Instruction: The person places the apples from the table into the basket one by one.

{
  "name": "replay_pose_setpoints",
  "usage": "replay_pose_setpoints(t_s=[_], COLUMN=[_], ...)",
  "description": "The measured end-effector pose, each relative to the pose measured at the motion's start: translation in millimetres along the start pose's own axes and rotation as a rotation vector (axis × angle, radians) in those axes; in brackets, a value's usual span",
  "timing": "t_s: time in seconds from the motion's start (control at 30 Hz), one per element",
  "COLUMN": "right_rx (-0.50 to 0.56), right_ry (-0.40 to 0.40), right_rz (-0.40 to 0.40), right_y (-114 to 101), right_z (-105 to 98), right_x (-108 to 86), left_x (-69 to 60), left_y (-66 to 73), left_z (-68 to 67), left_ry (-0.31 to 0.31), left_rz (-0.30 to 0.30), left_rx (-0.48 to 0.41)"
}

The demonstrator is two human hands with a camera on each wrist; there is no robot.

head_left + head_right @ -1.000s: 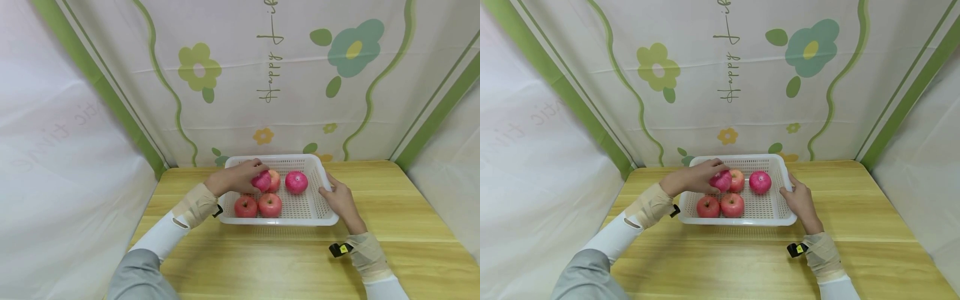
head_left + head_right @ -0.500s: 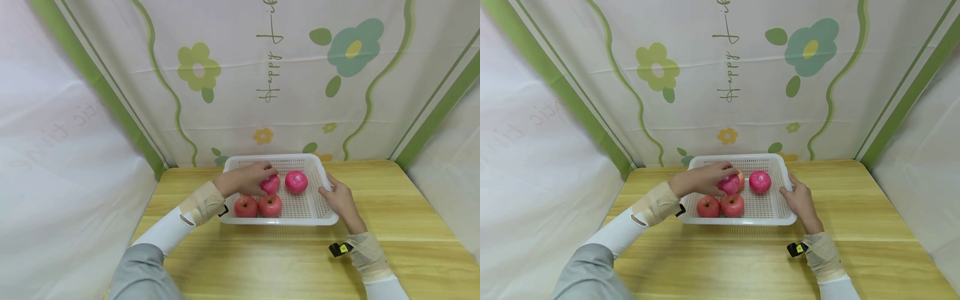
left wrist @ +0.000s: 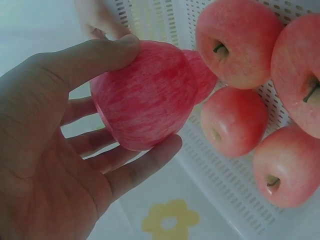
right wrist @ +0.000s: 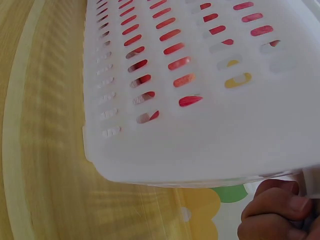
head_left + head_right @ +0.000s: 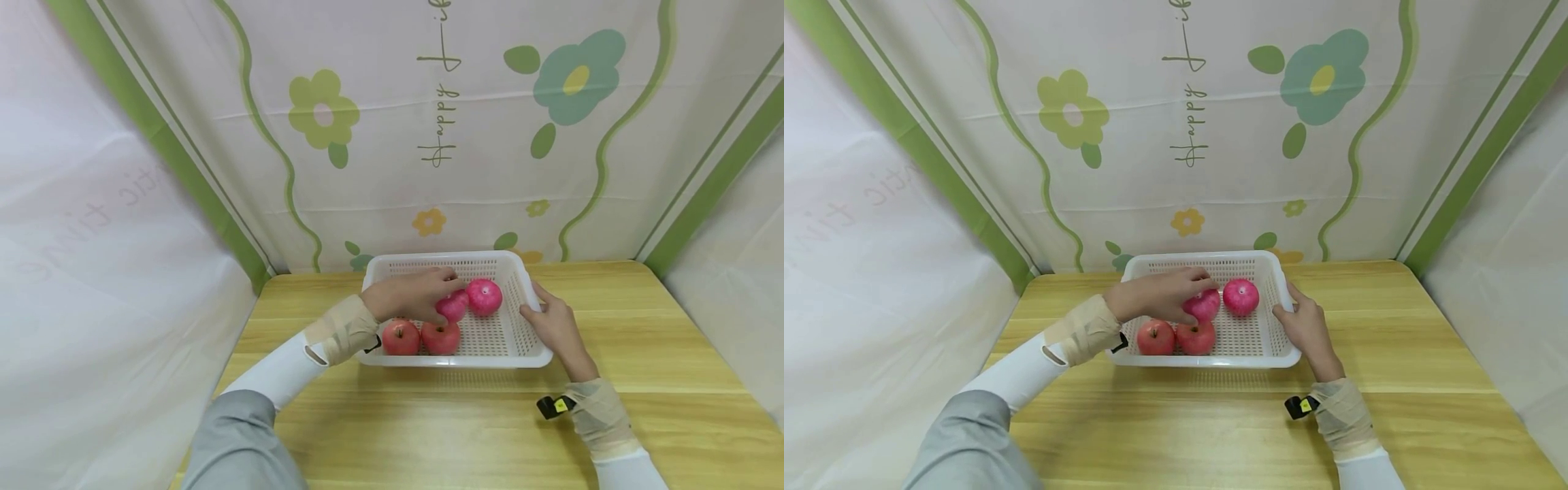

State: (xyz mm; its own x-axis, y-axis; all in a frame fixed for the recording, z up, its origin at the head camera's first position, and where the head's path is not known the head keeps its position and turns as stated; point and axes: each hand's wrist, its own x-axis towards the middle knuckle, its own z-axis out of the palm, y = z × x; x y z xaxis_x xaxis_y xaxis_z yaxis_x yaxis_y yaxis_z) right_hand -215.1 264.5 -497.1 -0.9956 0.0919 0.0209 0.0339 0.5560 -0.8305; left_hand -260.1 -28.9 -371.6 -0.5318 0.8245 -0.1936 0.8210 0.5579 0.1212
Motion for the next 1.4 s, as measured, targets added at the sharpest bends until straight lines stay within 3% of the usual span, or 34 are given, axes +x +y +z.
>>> replay_pose_setpoints(t_s=[0.67,0.93,1.1,1.4], right_rx=[0.016,0.020,0.020,0.008], right_ry=[-0.007,-0.005,-0.014,-0.019], right_rz=[0.005,0.000,0.010,0.011], right_y=[-2,-2,-2,-2], right_z=[-1,0,0,0], right_x=[0.0,0.4,0.6,-0.3], left_x=[23.1,33.7,38.5,45.6], left_y=[10.3,12.1,14.8,18.3], left_z=[2.7,7.2,11.0,16.6], left_ry=[-0.039,-0.035,-0.056,-0.073], left_rz=[0.029,0.071,0.059,0.102], left_rx=[0.000,0.088,0.061,0.063])
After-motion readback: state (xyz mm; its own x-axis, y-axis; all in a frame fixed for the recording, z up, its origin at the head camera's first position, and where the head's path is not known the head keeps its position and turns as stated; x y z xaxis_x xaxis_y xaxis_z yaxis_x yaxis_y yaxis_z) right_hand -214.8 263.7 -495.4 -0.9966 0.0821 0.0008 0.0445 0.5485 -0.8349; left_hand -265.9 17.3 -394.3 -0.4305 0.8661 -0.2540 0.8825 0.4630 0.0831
